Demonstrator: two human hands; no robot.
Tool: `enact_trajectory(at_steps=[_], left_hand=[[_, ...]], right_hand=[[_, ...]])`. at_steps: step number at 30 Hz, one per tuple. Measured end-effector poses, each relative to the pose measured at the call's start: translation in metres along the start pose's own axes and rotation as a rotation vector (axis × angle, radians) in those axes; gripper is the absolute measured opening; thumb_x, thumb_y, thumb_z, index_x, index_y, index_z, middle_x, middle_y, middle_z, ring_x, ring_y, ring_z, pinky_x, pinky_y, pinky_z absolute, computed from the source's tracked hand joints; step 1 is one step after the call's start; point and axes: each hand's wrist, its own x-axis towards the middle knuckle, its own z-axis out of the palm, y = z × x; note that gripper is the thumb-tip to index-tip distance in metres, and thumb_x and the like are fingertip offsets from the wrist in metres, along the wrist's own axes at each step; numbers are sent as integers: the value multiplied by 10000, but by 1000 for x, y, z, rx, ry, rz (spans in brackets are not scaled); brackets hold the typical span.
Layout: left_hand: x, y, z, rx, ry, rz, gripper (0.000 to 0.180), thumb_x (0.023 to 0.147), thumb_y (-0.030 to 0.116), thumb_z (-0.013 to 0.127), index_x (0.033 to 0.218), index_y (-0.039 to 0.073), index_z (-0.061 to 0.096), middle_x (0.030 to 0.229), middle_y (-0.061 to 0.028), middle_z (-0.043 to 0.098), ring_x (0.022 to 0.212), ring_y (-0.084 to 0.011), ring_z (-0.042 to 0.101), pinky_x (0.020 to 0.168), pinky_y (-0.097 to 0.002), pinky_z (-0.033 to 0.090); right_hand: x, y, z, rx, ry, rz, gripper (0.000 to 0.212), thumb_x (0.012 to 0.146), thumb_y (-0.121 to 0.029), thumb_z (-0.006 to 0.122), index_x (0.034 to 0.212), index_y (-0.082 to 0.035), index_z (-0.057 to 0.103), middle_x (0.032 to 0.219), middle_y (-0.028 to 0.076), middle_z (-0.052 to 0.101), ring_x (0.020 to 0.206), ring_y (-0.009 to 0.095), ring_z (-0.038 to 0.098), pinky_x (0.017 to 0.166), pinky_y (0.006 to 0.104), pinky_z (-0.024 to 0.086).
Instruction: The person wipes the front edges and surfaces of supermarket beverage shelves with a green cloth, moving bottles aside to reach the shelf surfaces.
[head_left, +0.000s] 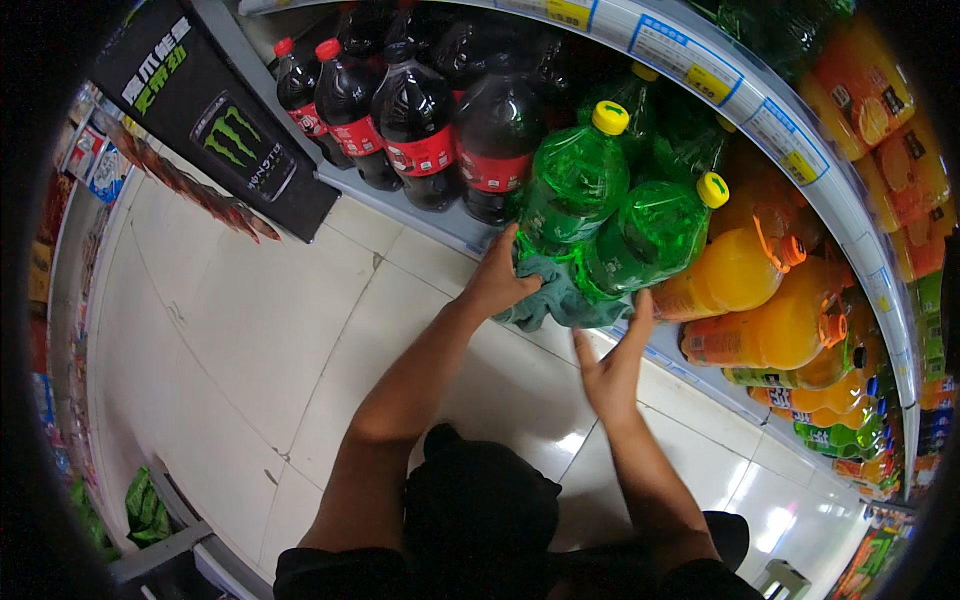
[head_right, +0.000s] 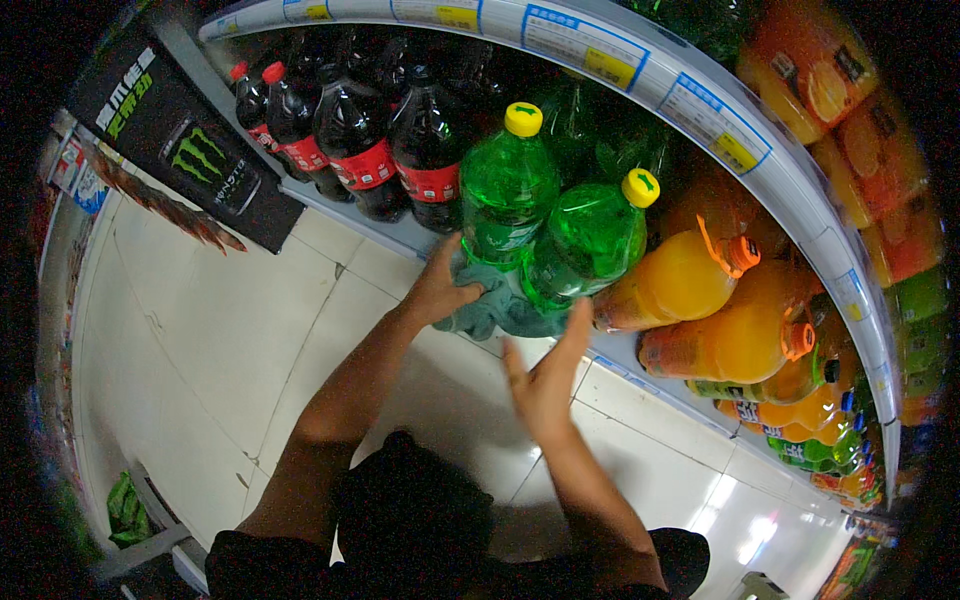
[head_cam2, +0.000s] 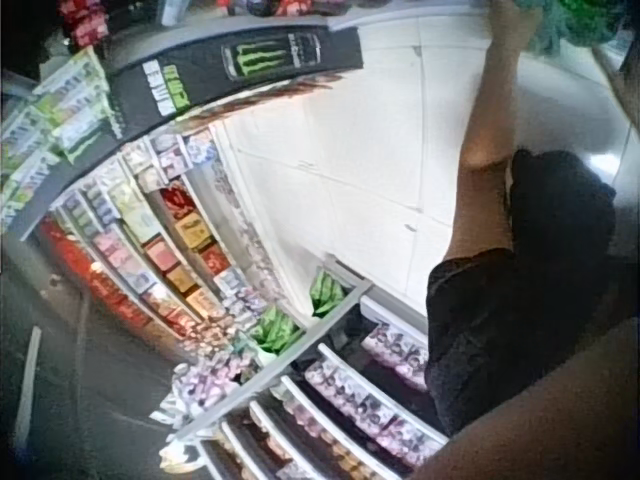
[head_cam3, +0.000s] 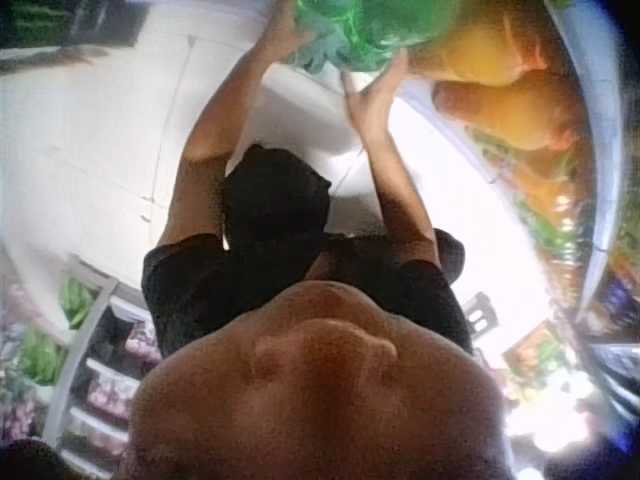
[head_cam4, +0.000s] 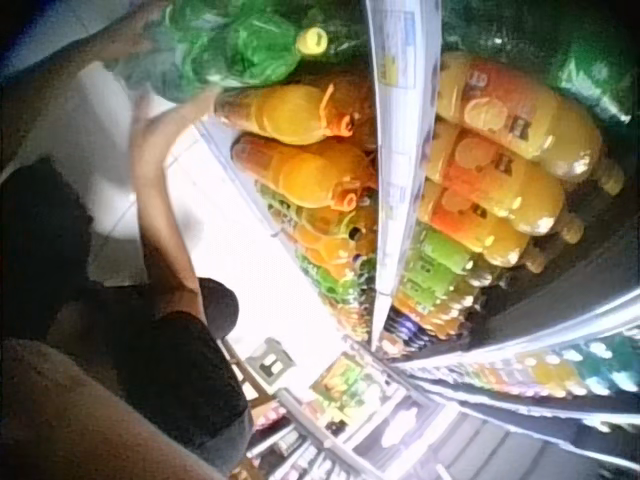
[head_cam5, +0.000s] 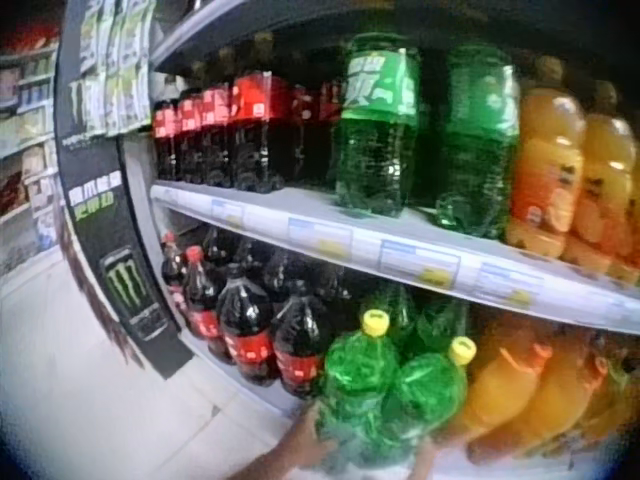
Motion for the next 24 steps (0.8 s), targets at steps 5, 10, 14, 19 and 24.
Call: enact_trajectory(at_steps=[5,10,14,19,24], left_hand=[[-6,-32,-14,-39,89,-13,813,665,192,710,1315,-27,273,1264,-253,395,1182,-346,411,991,-391,349],[-9,-33,-28,-45,87,-180,840,673,190,700,1339,-18,232,1218,-229,436,1129,-325,454,954,-372,383],[-16,-31,-34,-106,56,-254,908,705,208,728,1395,36,163,1221,-189,460,1101,-303,477,972,-393,365],[-22,-36,-50,-203,49,-266,948,709,197,721,1419,39,114,1189,-191,485,1095,-300,486,964,-385,375],[-19,-33,-62,-239,19,-255,990,707,187,718,1437,44,66,1136,-188,517,1064,-289,509,945,-382,394]], right_hand=[[89,-94,21,62,-123,-478,770,712,9,671,1360,42,256,1369,280,289,1250,423,333,1053,426,264],[204,-133,78,-438,-70,-717,527,760,-220,660,1180,43,480,1202,258,478,1144,434,435,945,468,398],[255,-152,82,-766,-470,-451,329,830,-280,567,1024,-26,644,1031,176,636,982,341,605,830,429,494],[259,-165,91,-990,-594,-472,254,821,-121,504,1005,-64,670,1039,184,639,977,329,625,821,415,509],[264,-161,96,-1016,-503,-472,330,914,-317,468,937,-56,669,893,180,660,859,337,643,756,424,519]])
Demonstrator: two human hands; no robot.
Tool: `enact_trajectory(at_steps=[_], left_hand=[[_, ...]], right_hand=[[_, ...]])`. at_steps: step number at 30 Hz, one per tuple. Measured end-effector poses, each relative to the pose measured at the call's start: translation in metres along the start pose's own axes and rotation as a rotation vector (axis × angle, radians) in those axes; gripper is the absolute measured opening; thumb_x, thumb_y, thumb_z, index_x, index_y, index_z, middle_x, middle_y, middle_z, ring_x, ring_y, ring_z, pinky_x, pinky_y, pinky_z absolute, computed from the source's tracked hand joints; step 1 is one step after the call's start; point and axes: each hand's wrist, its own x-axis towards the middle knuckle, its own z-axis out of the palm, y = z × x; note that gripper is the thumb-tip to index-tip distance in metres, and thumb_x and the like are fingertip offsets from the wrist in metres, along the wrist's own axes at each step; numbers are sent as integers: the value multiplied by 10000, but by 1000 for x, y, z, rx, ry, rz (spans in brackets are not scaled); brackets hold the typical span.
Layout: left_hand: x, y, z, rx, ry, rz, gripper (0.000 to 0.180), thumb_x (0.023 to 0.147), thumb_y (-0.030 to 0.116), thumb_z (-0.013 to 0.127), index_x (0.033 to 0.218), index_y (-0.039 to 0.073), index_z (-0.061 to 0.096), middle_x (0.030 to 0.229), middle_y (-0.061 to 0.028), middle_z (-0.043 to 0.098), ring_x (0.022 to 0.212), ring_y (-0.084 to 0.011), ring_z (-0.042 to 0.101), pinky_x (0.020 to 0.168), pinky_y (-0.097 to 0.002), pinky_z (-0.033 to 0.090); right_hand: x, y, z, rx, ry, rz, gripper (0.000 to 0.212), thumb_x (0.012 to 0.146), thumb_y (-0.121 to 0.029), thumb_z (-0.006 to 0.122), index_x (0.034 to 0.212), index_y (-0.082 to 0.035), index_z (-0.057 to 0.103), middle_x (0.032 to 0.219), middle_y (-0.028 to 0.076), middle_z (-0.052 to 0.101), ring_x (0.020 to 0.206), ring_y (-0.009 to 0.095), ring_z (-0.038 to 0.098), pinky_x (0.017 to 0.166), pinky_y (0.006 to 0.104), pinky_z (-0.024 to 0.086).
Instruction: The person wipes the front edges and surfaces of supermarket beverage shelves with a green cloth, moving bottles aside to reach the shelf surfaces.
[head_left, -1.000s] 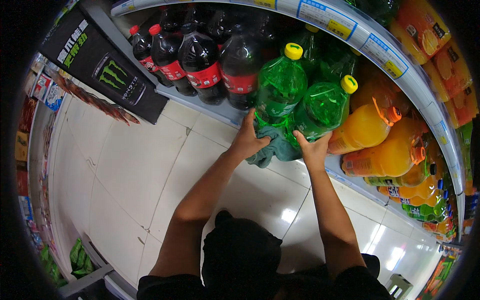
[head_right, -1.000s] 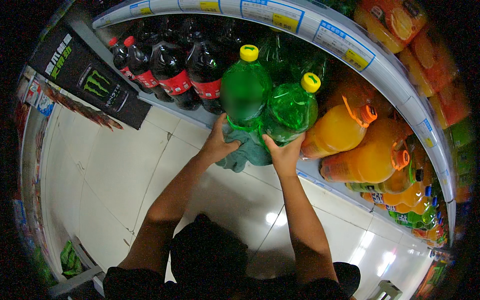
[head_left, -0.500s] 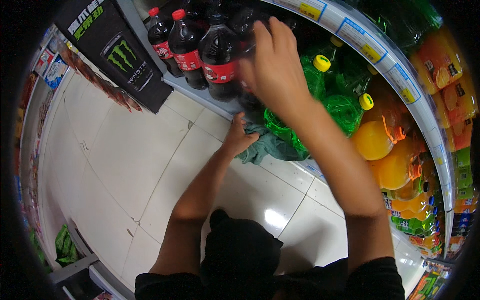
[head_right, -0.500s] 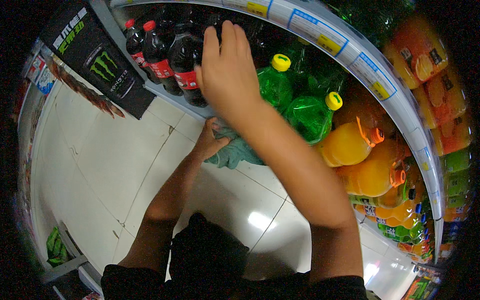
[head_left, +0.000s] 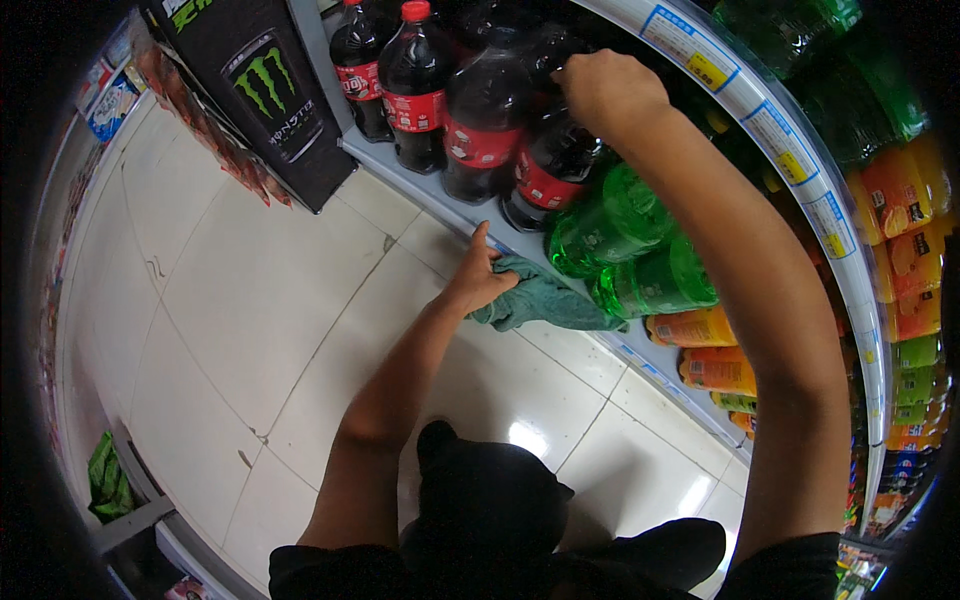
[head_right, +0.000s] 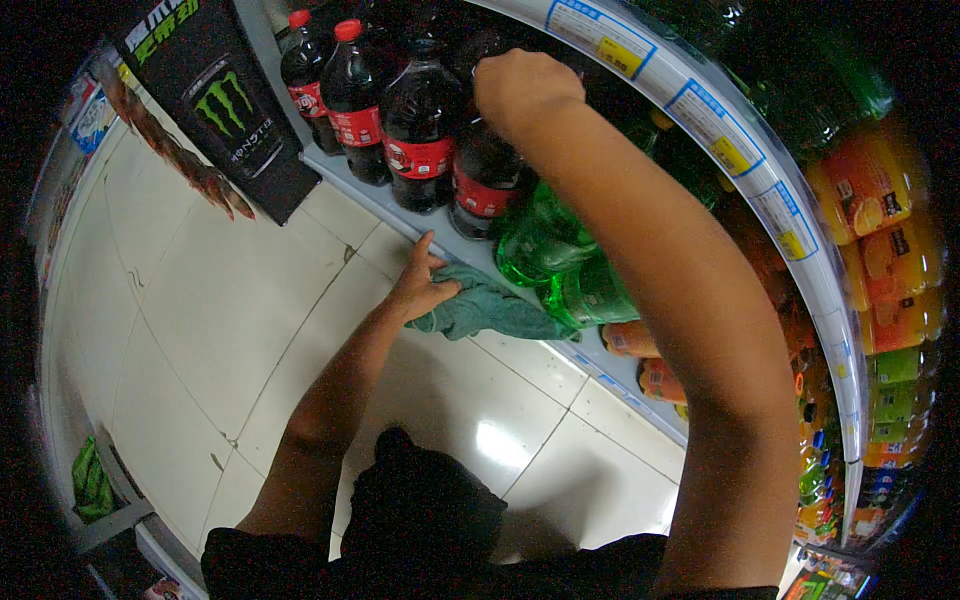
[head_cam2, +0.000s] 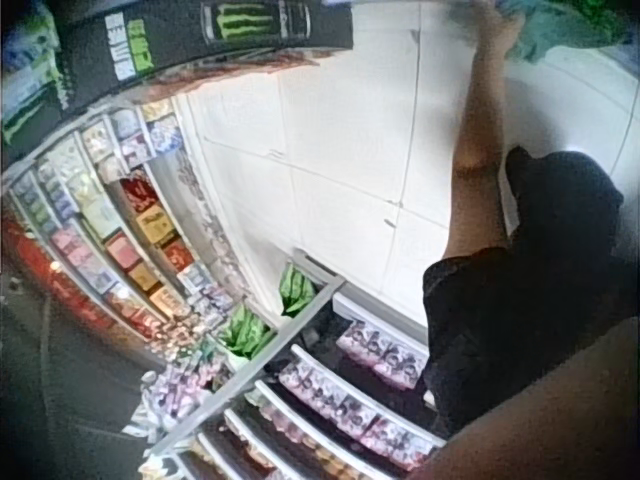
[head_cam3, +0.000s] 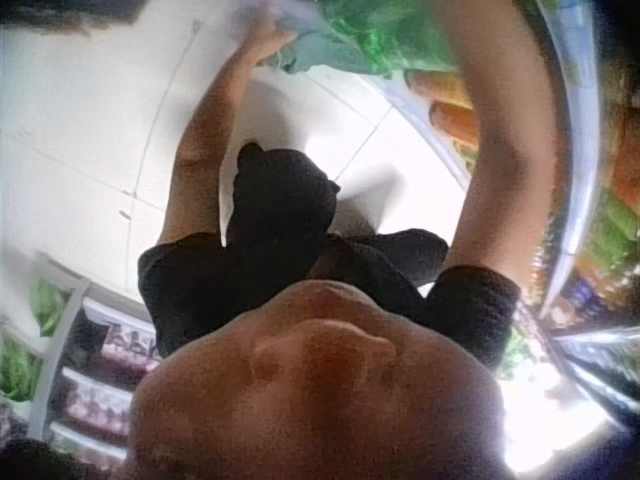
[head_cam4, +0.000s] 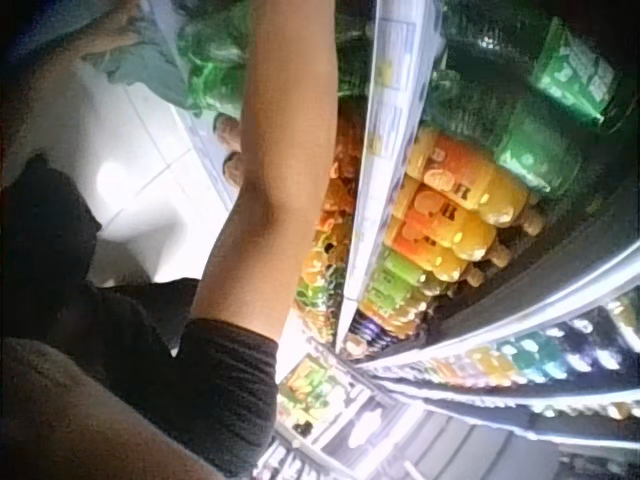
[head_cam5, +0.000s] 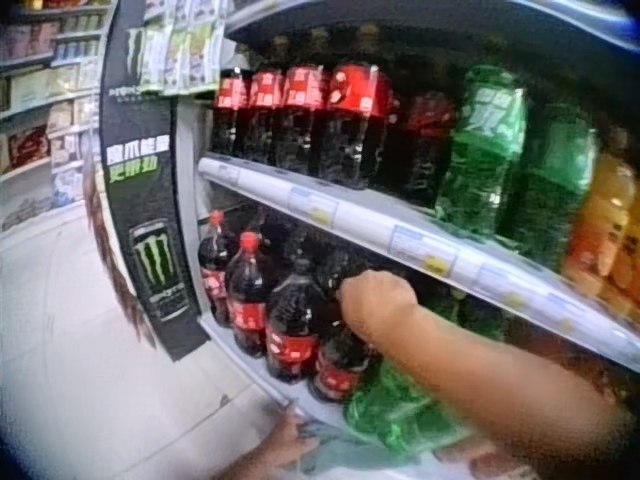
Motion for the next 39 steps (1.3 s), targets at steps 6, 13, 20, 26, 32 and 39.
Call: enact_trajectory(at_steps=[6,13,20,26,32,39], left_hand=[[-3,6,-17,-6,-31,-17,1007,708,183,717,1447,67,44,1124,-187,526,1042,-282,524,939,-391,400],[-12,1,-34,26,-41,-41,910,733,152,669,1435,55,99,1131,-185,544,1023,-264,548,903,-358,421],[-32,11,-5,79,-294,83,579,781,175,641,1291,38,405,1199,-155,511,1111,-263,491,942,-374,396],[-67,3,51,-255,-568,84,463,849,187,601,1258,34,444,1229,-123,485,1149,-236,457,939,-371,401],[-128,74,196,-394,-915,-317,349,870,94,526,1210,35,472,1057,-47,534,947,-129,525,829,-277,445],[-165,105,335,-133,-899,51,259,863,117,554,1094,16,495,963,-40,540,869,-109,515,760,-248,436]], right_hand=[[8,1,-3,35,-85,16,403,922,-370,446,965,-30,656,957,185,648,941,351,614,826,424,487],[5,-21,-25,-86,68,-178,478,912,-455,439,1017,-14,594,834,212,644,857,347,628,768,428,499],[-36,-55,3,468,638,-469,102,663,-172,631,677,-72,640,734,159,625,707,310,627,594,438,524],[-270,-18,80,839,287,-43,440,795,-336,621,1112,-40,546,1055,190,543,1049,337,495,915,426,398],[-422,72,129,2038,-297,1227,505,866,-349,584,1227,-14,470,1170,136,530,1097,237,491,965,380,376],[-498,151,144,1724,214,1007,357,817,-49,514,1172,-19,493,1064,88,596,925,200,589,843,318,469]])
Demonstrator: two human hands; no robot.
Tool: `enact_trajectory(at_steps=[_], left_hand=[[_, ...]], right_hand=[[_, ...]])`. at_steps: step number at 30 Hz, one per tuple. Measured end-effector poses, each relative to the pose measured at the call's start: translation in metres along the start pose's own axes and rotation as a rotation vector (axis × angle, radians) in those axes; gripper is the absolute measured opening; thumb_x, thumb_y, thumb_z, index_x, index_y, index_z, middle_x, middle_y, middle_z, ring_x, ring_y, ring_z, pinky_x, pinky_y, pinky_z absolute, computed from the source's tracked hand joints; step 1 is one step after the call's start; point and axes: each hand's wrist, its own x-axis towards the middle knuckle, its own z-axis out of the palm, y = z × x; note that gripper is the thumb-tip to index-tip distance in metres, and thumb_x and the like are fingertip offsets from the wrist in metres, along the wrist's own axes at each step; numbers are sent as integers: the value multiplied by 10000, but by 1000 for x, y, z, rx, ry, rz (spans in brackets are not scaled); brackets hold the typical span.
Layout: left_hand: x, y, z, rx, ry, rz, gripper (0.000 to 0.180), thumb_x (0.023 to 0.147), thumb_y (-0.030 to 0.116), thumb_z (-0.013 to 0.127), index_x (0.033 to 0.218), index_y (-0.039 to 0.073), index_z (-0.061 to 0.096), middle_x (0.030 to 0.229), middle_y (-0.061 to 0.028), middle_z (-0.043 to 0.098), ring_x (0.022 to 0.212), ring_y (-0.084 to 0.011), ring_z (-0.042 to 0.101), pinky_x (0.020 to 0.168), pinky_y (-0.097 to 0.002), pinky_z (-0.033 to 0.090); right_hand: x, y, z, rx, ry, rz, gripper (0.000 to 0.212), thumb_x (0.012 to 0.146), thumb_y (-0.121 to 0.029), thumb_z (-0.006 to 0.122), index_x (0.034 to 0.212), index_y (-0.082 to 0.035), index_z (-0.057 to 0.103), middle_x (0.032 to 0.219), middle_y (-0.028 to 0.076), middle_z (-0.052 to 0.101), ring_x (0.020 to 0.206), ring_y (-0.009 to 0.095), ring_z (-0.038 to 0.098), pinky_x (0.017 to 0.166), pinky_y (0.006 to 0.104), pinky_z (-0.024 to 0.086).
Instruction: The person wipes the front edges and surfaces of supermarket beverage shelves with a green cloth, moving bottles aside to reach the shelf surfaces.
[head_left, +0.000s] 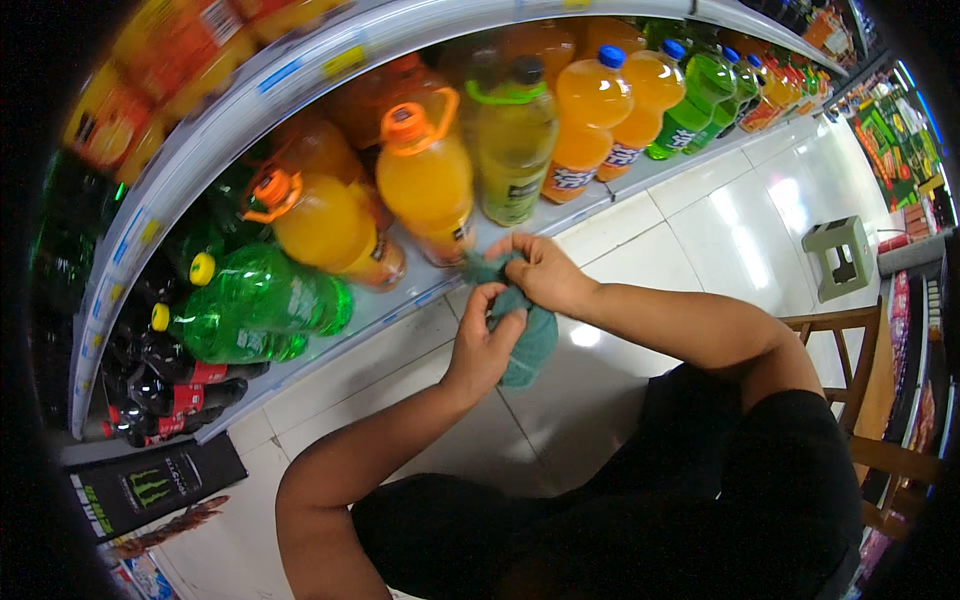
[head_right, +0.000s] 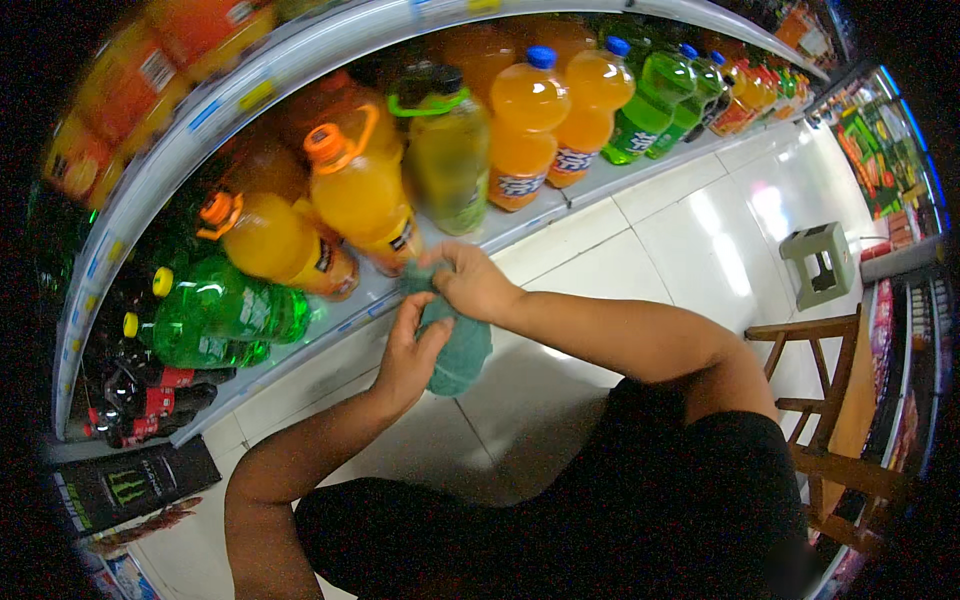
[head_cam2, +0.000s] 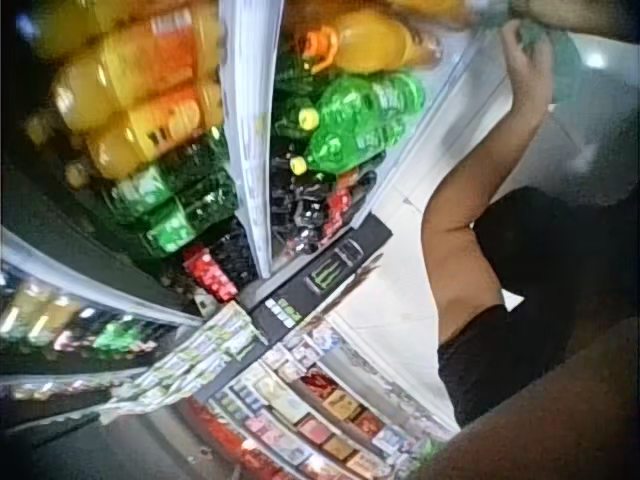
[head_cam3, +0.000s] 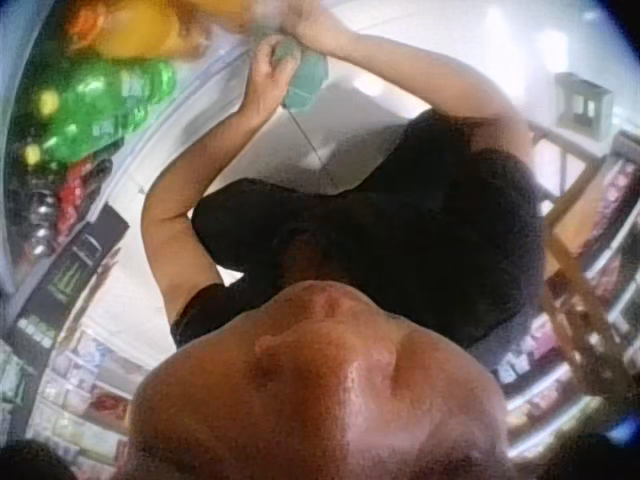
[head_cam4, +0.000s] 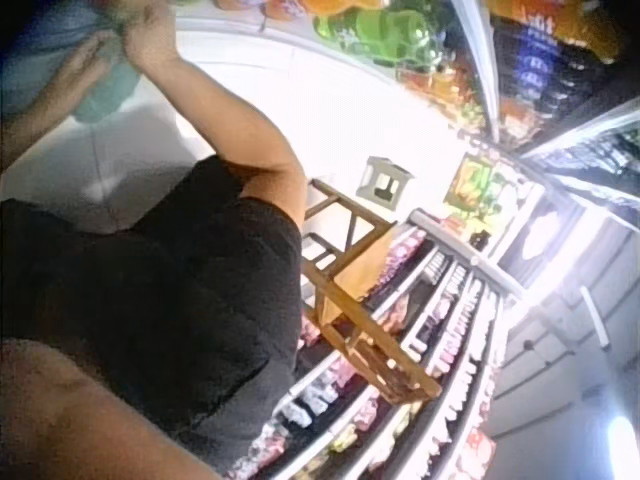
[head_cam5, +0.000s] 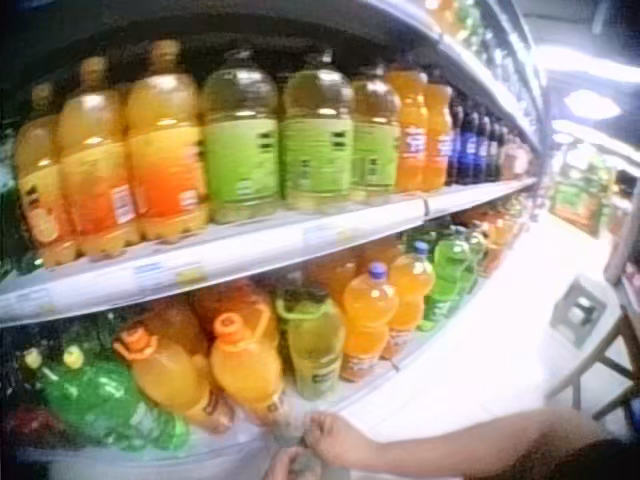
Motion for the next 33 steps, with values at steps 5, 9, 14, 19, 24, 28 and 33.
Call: enact_trajectory(at_steps=[5,9,14,19,24,28,33], left_hand=[[61,-37,49,-346,184,-404,309,882,215,555,1086,-6,486,1002,-91,568,850,-180,589,706,-319,495],[89,-106,42,-276,329,-625,332,930,306,498,1079,10,499,1008,-112,594,844,-240,622,668,-388,535],[107,-137,79,-421,94,-637,286,935,270,489,1075,21,506,965,-95,610,835,-242,623,680,-402,540],[154,-148,153,-460,147,-625,318,897,312,533,1057,36,529,945,-87,593,770,-222,608,620,-365,515],[173,-150,180,-434,128,-581,342,892,280,521,1098,8,497,1022,-104,571,858,-231,597,680,-380,514],[141,-145,158,-558,246,-602,342,892,288,525,1123,37,492,1038,-97,574,915,-241,596,762,-401,516],[127,-137,145,-703,137,-480,351,930,322,423,1125,42,500,1024,-121,594,933,-271,605,814,-432,514]], right_hand=[[40,34,-62,-983,-37,-883,471,747,-60,550,1206,7,467,1221,155,514,1076,279,515,932,386,412],[71,95,-54,-1355,-197,-639,497,777,-140,540,1249,-10,455,1310,157,448,1140,293,462,940,384,392],[64,139,-98,-1376,-25,-766,451,783,-214,551,1190,-24,506,1259,127,485,1110,257,480,897,375,416],[50,131,-184,-1355,19,-763,292,786,-149,500,1051,-35,545,1069,113,559,1003,272,539,852,374,440],[42,130,-206,-1580,192,-638,257,735,-159,554,959,-41,599,1000,87,580,944,257,536,845,358,420],[58,139,-165,-1377,237,-600,159,739,-182,554,707,-63,654,754,109,621,775,280,588,699,421,472],[55,127,-154,-1421,64,-743,215,801,-207,515,952,-95,621,942,83,618,882,237,558,753,363,445]])
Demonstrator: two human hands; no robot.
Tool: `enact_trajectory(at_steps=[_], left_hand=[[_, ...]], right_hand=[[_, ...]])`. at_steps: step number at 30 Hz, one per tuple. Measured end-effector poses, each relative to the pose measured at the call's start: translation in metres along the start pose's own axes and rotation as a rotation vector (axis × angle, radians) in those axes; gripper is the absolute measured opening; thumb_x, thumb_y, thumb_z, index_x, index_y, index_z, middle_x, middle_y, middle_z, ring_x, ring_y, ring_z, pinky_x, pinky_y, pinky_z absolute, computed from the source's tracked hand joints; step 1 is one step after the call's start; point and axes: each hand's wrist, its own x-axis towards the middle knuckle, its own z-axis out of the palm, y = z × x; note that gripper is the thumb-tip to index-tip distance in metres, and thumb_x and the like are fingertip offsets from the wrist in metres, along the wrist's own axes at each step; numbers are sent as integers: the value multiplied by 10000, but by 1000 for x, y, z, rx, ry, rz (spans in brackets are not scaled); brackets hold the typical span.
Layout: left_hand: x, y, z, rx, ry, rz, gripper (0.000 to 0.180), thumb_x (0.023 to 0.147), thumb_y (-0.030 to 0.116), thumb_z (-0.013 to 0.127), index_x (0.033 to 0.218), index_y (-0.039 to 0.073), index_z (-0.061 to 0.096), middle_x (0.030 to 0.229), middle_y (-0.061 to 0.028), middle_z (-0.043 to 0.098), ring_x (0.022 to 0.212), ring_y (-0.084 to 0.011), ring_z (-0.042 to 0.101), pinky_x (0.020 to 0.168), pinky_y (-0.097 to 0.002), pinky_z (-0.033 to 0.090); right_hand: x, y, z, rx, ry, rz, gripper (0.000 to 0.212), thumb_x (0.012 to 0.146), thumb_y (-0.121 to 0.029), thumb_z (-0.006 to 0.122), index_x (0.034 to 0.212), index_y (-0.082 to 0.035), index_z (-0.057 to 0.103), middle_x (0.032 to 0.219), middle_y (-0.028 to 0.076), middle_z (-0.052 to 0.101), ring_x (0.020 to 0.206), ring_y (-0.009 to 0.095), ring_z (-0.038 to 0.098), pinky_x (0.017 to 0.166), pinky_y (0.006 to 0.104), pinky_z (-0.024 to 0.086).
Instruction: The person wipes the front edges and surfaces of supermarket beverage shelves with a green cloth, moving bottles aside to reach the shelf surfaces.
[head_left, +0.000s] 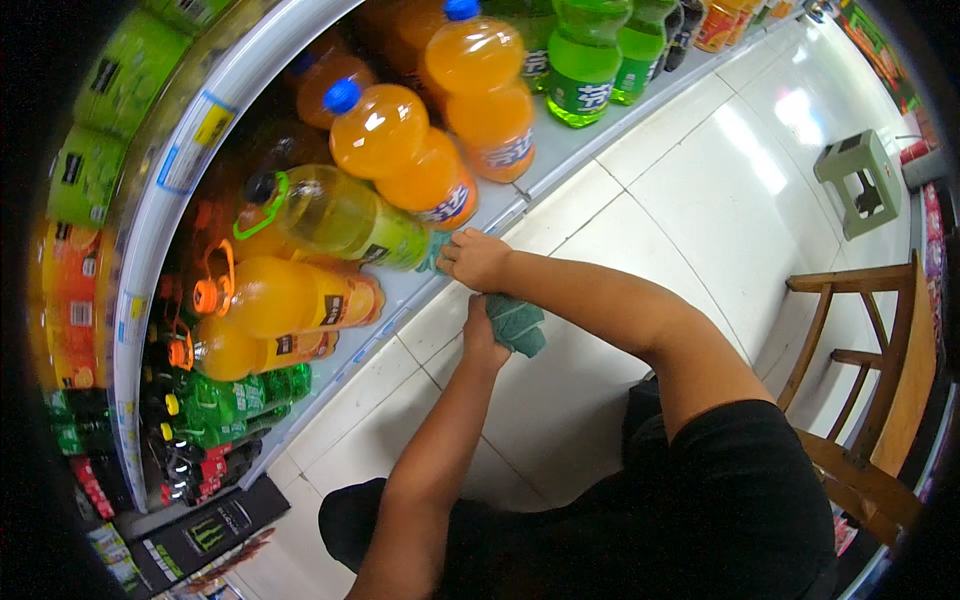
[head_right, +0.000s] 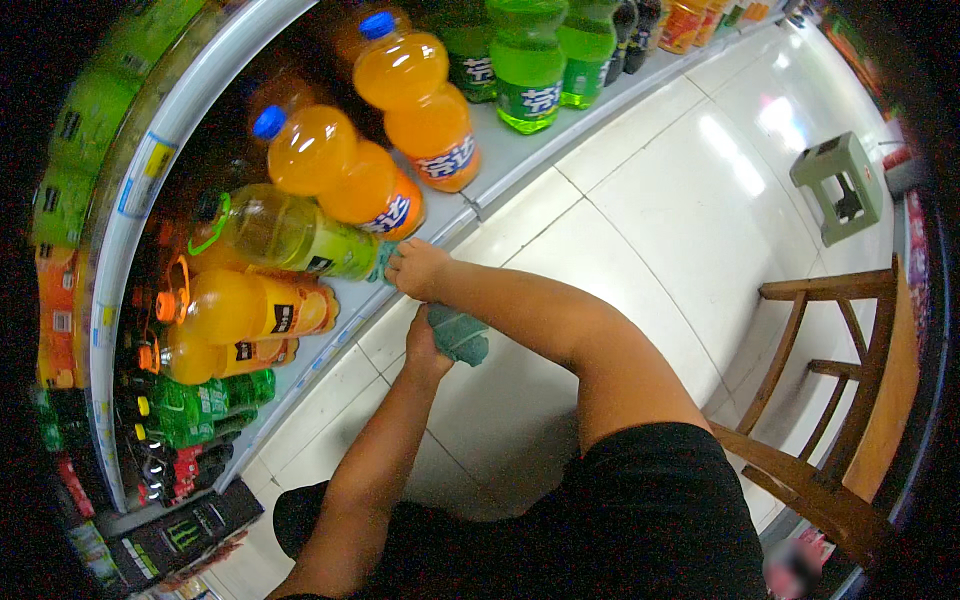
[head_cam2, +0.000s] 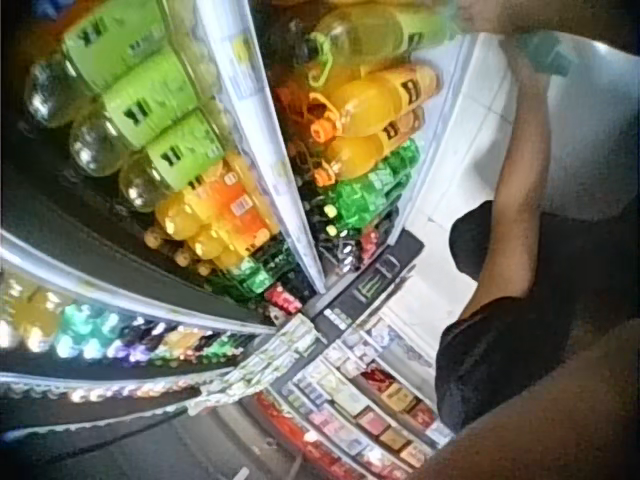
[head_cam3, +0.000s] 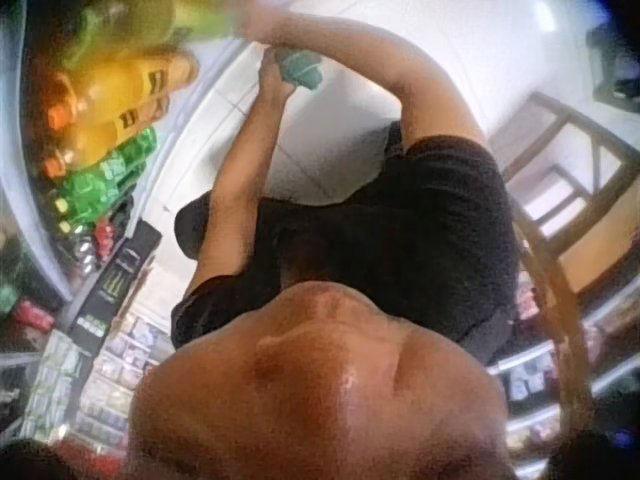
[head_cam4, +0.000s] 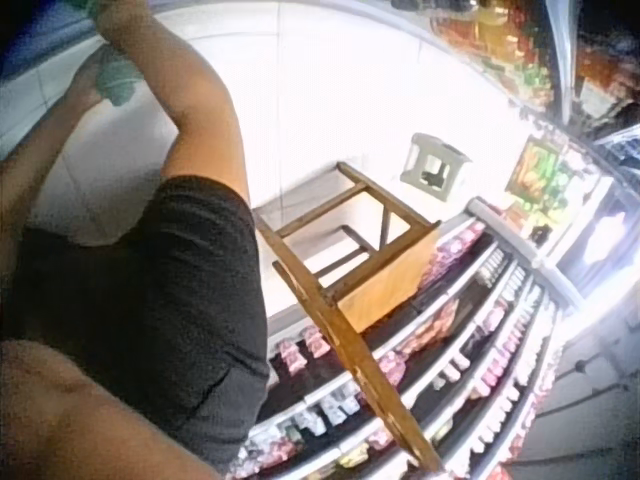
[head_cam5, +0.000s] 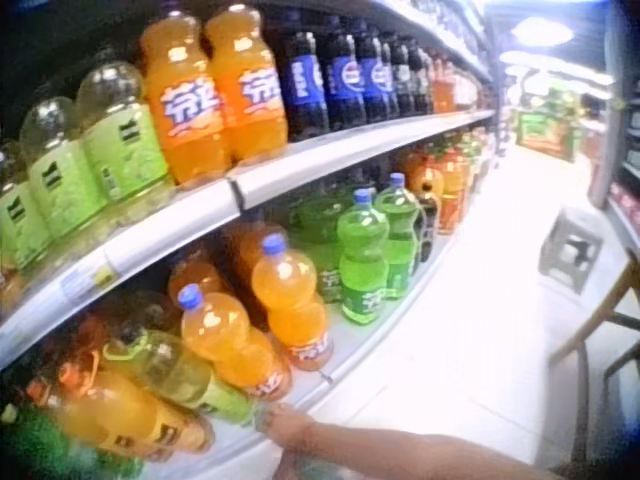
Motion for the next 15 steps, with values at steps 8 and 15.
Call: enact_trajectory(at_steps=[8,15], left_hand=[[76,-30,70,41,-312,-382,371,938,301,372,1128,17,516,1057,-142,605,949,-294,608,856,-443,500],[48,-25,42,-6,-310,-269,431,921,361,392,1156,18,501,1119,-150,585,996,-304,591,889,-473,475]], right_hand=[[-60,77,-33,-117,-74,319,257,799,-139,506,1029,-56,586,1030,74,601,954,260,566,808,350,462],[-46,45,-55,237,51,745,207,728,-61,561,933,-33,583,921,152,612,892,345,578,762,413,492]])
